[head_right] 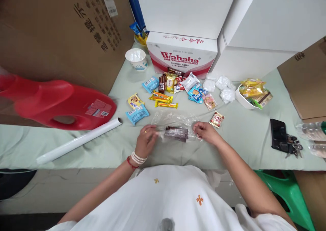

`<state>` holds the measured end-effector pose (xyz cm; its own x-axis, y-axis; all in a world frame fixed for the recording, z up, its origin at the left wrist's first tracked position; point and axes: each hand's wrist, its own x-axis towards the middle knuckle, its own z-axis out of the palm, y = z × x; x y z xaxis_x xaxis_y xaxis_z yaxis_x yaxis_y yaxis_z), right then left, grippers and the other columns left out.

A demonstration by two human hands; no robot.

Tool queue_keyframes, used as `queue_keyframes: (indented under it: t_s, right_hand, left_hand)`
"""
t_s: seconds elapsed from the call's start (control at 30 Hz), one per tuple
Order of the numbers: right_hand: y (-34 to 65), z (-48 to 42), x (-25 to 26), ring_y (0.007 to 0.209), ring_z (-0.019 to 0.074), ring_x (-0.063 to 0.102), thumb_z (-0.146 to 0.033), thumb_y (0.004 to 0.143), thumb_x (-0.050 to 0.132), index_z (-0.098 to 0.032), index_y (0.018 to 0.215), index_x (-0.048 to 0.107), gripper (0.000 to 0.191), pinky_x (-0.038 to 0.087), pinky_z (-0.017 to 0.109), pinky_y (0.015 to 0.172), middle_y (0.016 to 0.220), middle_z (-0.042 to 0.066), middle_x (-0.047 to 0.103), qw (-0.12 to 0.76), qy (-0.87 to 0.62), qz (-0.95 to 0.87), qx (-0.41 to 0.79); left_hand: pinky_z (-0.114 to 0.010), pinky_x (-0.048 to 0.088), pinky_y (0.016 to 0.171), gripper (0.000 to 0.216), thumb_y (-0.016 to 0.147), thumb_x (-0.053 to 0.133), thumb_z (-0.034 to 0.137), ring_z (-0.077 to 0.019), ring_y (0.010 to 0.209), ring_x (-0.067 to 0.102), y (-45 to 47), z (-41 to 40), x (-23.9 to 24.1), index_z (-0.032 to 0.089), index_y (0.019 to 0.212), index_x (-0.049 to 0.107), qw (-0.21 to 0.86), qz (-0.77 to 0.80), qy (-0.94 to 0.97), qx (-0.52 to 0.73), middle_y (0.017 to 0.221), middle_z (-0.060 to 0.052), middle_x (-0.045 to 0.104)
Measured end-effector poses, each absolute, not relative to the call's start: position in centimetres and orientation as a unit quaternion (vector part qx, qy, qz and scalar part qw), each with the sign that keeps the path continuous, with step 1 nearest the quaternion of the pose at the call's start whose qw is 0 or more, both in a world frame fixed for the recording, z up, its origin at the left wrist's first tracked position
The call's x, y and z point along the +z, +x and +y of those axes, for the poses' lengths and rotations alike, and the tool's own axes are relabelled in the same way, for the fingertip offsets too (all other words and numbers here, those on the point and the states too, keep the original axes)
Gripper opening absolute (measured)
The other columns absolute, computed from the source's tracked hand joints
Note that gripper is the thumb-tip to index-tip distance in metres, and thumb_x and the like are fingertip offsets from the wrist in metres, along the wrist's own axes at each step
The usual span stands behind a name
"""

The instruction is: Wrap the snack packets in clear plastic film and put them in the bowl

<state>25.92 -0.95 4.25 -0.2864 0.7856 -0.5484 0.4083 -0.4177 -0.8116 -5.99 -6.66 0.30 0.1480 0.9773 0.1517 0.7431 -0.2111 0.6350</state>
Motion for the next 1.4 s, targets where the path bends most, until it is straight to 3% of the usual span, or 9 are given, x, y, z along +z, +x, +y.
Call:
queue_keyframes:
  t_s: [0.2,0.3,0.43,0.67,0.8,0.97,1.13,1.27,1.4]
  right_hand:
    - [25.2,0.9,6.4,0.081,0.0203,0.061,-0.034,0.098,0.047,-0.018,0.093,0.070,0.028,0.042,0.029,0.070,0.090,0.009,0.070,-0.006,-0.628,-0.729,0.273]
    - [23.0,2.7,7.2,0.105,0.0276,0.059,-0.037,0.103,0.043,-0.016,0.114,0.071,0.036,0.043,0.033,0.084,0.111,0.016,0.069,0.006,-0.604,-0.785,0.138]
    - [19.3,5.4,5.8,0.116,0.0308,0.053,-0.040,0.093,0.065,-0.014,0.135,0.062,0.050,0.041,0.037,0.097,0.122,0.017,0.066,-0.001,-0.542,-0.820,0.182]
    - [18.3,7.6,5.3,0.070,0.0150,0.056,-0.026,0.093,0.054,-0.016,0.105,0.072,0.023,0.042,0.023,0.069,0.077,0.001,0.065,0.017,-0.531,-0.775,0.341]
    - [18.9,4.1,7.4,0.086,0.0174,0.062,-0.025,0.097,0.048,-0.016,0.105,0.072,0.027,0.047,0.027,0.080,0.102,0.008,0.067,0.124,-0.429,-0.831,0.331]
    - [18.6,-1.8,7.3,0.114,0.0203,0.063,-0.023,0.102,0.042,-0.026,0.107,0.074,0.033,0.050,0.032,0.092,0.159,-0.002,0.046,-0.039,-0.310,-0.899,0.306]
    - [18.1,-3.6,5.7,0.114,0.0211,0.064,-0.020,0.105,0.038,-0.027,0.114,0.076,0.039,0.050,0.037,0.097,0.162,-0.002,0.044,-0.075,-0.289,-0.919,0.259]
    - [17.5,-3.9,5.6,0.103,0.0204,0.067,-0.020,0.105,0.039,-0.025,0.115,0.076,0.039,0.050,0.035,0.092,0.153,0.004,0.056,-0.077,-0.285,-0.925,0.239]
    - [17.7,-3.8,5.8,0.105,0.0215,0.066,-0.013,0.100,0.043,-0.021,0.113,0.076,0.036,0.050,0.036,0.090,0.153,0.005,0.055,-0.077,-0.260,-0.938,0.215]
  left_hand:
    - [-0.058,0.041,0.100,0.036,0.084,0.064,0.037,-0.0409,0.117,0.049,-5.4,-4.5,0.8,0.013,0.110,0.069,0.087,0.781,0.560,0.262,0.116,-0.021,0.062]
    - [-0.060,0.035,0.103,0.036,0.089,0.058,0.036,-0.0413,0.120,0.045,-4.7,-5.0,1.8,0.015,0.115,0.070,0.058,0.769,0.568,0.286,0.119,-0.021,0.059]
    - [-0.055,0.034,0.099,0.036,0.095,0.048,0.025,-0.0336,0.109,0.053,-3.1,-5.6,2.7,0.030,0.119,0.074,0.095,0.643,0.726,0.222,0.111,-0.014,0.066]
    - [-0.047,0.038,0.088,0.043,0.100,0.044,0.025,-0.0314,0.102,0.057,-1.3,-5.8,2.5,0.035,0.135,0.067,0.126,0.583,0.797,0.094,0.104,-0.013,0.070]
    - [-0.048,0.040,0.086,0.039,0.099,0.046,0.023,-0.0312,0.100,0.059,-0.9,-6.2,2.5,0.032,0.129,0.070,0.125,0.598,0.785,0.104,0.099,-0.012,0.072]
    - [-0.047,0.046,0.086,0.026,0.091,0.054,0.018,-0.0293,0.095,0.063,-2.7,-5.6,1.7,0.023,0.090,0.079,0.232,0.583,0.761,0.165,0.085,-0.011,0.072]
    - [-0.035,0.053,0.077,0.030,0.094,0.048,0.030,-0.0202,0.076,0.065,-7.1,-4.6,0.9,0.019,0.091,0.076,0.384,0.616,0.571,0.384,0.074,-0.004,0.069]
    - [-0.043,0.050,0.098,0.038,0.099,0.045,0.043,-0.0252,0.103,0.064,-6.5,-2.9,1.6,0.016,0.115,0.067,0.229,0.723,0.499,0.419,0.104,-0.011,0.070]
    - [-0.055,0.043,0.106,0.043,0.082,0.071,0.047,-0.0394,0.132,0.049,-4.4,-2.3,2.7,0.018,0.114,0.070,0.183,0.727,0.620,0.232,0.134,-0.018,0.062]
